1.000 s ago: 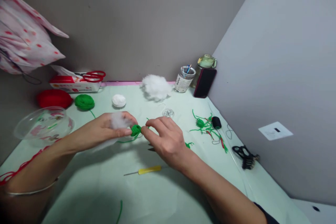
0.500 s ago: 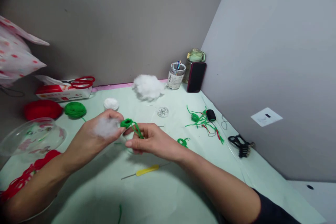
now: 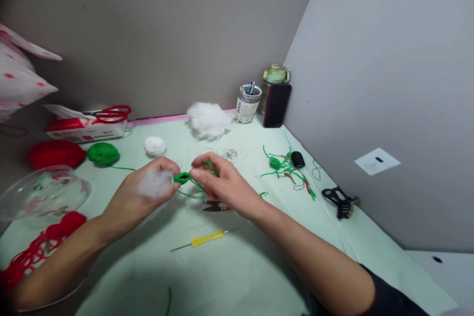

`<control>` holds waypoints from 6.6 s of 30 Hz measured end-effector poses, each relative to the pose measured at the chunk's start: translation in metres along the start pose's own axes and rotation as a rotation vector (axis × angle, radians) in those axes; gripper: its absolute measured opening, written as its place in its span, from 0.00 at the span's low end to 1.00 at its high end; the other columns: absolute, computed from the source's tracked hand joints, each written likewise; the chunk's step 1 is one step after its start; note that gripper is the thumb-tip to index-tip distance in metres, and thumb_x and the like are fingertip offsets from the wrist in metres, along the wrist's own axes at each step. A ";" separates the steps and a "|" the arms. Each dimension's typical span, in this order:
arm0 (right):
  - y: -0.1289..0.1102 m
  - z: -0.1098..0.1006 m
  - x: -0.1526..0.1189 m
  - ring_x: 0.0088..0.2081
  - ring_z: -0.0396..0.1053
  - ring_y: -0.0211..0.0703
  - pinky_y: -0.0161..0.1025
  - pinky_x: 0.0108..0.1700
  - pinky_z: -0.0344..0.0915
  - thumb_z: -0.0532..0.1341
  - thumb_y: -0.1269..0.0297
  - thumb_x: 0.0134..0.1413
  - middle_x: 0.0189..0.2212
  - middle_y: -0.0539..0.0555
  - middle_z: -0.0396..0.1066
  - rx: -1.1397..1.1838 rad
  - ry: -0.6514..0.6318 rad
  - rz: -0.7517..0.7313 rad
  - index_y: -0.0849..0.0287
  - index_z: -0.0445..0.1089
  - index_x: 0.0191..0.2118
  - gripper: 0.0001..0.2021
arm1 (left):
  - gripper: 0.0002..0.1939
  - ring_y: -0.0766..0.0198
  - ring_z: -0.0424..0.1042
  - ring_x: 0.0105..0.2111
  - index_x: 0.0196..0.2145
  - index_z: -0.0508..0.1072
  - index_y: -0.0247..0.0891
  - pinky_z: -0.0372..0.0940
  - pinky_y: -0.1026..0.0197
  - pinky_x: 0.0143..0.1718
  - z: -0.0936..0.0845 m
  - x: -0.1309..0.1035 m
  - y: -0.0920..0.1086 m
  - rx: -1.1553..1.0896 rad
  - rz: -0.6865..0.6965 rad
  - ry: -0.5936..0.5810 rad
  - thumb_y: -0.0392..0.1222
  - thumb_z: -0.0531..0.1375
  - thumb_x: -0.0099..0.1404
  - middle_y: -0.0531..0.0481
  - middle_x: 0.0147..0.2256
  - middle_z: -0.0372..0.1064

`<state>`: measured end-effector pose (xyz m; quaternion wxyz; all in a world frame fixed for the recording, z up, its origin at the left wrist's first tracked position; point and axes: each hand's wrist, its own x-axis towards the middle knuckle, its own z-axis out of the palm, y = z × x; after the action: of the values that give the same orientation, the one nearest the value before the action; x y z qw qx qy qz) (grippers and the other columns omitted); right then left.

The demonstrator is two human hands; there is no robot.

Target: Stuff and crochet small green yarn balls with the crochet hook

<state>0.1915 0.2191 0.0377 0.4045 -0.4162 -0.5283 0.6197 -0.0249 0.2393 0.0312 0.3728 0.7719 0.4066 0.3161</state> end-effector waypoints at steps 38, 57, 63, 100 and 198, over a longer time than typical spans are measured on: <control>0.005 0.000 0.000 0.18 0.48 0.31 0.34 0.22 0.47 0.58 0.54 0.64 0.16 0.43 0.52 -0.374 0.141 -0.021 0.59 0.69 0.27 0.18 | 0.23 0.69 0.71 0.28 0.44 0.76 0.43 0.66 0.70 0.28 -0.007 0.010 -0.005 -0.953 -0.431 0.175 0.43 0.76 0.51 0.54 0.36 0.76; 0.020 0.009 -0.008 0.24 0.53 0.36 0.36 0.29 0.49 0.50 0.67 0.67 0.21 0.47 0.60 -1.077 0.074 -0.480 0.56 0.59 0.28 0.13 | 0.20 0.62 0.70 0.31 0.40 0.76 0.39 0.66 0.62 0.33 0.019 0.004 0.001 -0.473 -0.342 0.039 0.54 0.71 0.56 0.51 0.33 0.74; 0.019 0.009 -0.008 0.23 0.54 0.35 0.34 0.29 0.51 0.51 0.66 0.67 0.21 0.46 0.61 -0.985 0.057 -0.400 0.57 0.62 0.30 0.11 | 0.14 0.65 0.67 0.29 0.39 0.76 0.38 0.63 0.64 0.31 0.017 0.004 -0.001 -0.433 -0.344 0.003 0.49 0.68 0.59 0.53 0.32 0.70; -0.004 0.001 -0.002 0.25 0.49 0.32 0.35 0.28 0.48 0.59 0.67 0.56 0.21 0.43 0.53 -0.261 -0.262 0.078 0.59 0.65 0.25 0.09 | 0.21 0.54 0.68 0.63 0.61 0.74 0.48 0.62 0.56 0.63 0.035 -0.010 0.011 -0.465 -0.142 -0.109 0.51 0.55 0.75 0.49 0.61 0.71; 0.042 0.050 -0.086 0.25 0.52 0.34 0.36 0.30 0.49 0.61 0.63 0.49 0.21 0.43 0.58 -0.547 0.168 -0.227 0.58 0.68 0.25 0.06 | 0.16 0.66 0.68 0.27 0.42 0.71 0.39 0.62 0.64 0.31 0.081 -0.121 0.029 -0.680 -0.257 0.281 0.49 0.68 0.62 0.53 0.30 0.73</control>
<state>0.1695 0.1177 0.0084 0.3864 -0.4979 -0.6832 0.3689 -0.0064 0.0975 -0.0095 0.5847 0.4961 0.4193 0.4860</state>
